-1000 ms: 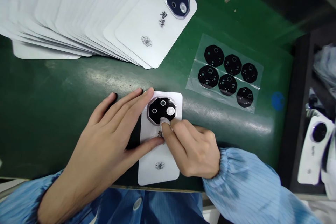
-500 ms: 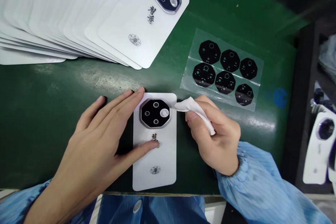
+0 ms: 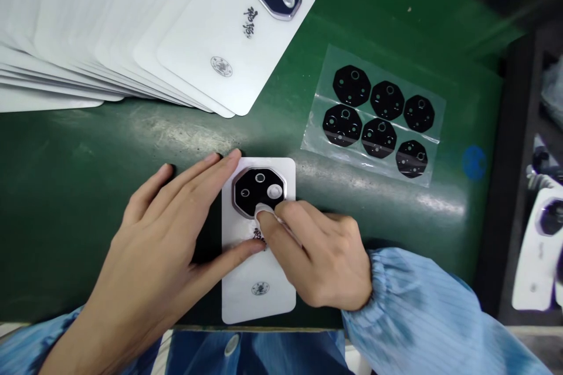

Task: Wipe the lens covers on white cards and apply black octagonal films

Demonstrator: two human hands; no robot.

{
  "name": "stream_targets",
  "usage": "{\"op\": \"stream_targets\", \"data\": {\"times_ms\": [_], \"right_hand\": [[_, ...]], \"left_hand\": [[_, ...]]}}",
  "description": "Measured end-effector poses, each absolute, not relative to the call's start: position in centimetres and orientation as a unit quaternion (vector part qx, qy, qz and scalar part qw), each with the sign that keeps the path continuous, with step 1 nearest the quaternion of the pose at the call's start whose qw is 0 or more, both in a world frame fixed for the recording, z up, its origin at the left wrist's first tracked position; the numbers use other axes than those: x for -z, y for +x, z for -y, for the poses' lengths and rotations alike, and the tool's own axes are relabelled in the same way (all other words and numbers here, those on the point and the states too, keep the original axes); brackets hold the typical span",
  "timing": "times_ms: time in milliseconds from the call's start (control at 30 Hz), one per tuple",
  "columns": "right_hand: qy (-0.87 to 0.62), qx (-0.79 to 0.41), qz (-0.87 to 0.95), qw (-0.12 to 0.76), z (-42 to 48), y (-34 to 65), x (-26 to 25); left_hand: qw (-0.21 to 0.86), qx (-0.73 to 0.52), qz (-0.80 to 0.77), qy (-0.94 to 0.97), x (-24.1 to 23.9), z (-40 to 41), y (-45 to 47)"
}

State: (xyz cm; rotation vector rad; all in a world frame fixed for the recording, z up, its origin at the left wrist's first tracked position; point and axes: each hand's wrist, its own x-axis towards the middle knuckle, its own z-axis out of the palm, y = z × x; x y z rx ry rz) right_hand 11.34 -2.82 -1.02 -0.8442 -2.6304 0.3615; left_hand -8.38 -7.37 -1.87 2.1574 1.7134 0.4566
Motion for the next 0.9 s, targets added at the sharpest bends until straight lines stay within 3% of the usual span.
{"op": "stream_targets", "data": {"times_ms": [300,433,600,700,900], "right_hand": [[-0.28,-0.061,0.943,0.167,3.2,10.9,1.3],[-0.326,-0.126,0.924,0.157,2.8,11.2,1.2],[-0.451,-0.365,0.749,0.32,2.0,11.9,1.4],[-0.494,-0.443,0.633,0.398,1.6,12.1,1.7],[-0.497,-0.519,0.519,0.462,1.2,12.1,2.1]], "left_hand": [[0.17,-0.173,-0.601,0.762,2.1,7.4,-8.2],[0.178,-0.179,-0.601,0.758,1.8,7.3,-8.2],[0.2,-0.192,-0.603,0.748,1.7,7.0,-8.4],[0.222,-0.229,-0.594,0.739,1.9,7.1,-8.6],[0.448,-0.473,-0.548,0.525,1.6,8.0,-8.5]]}}
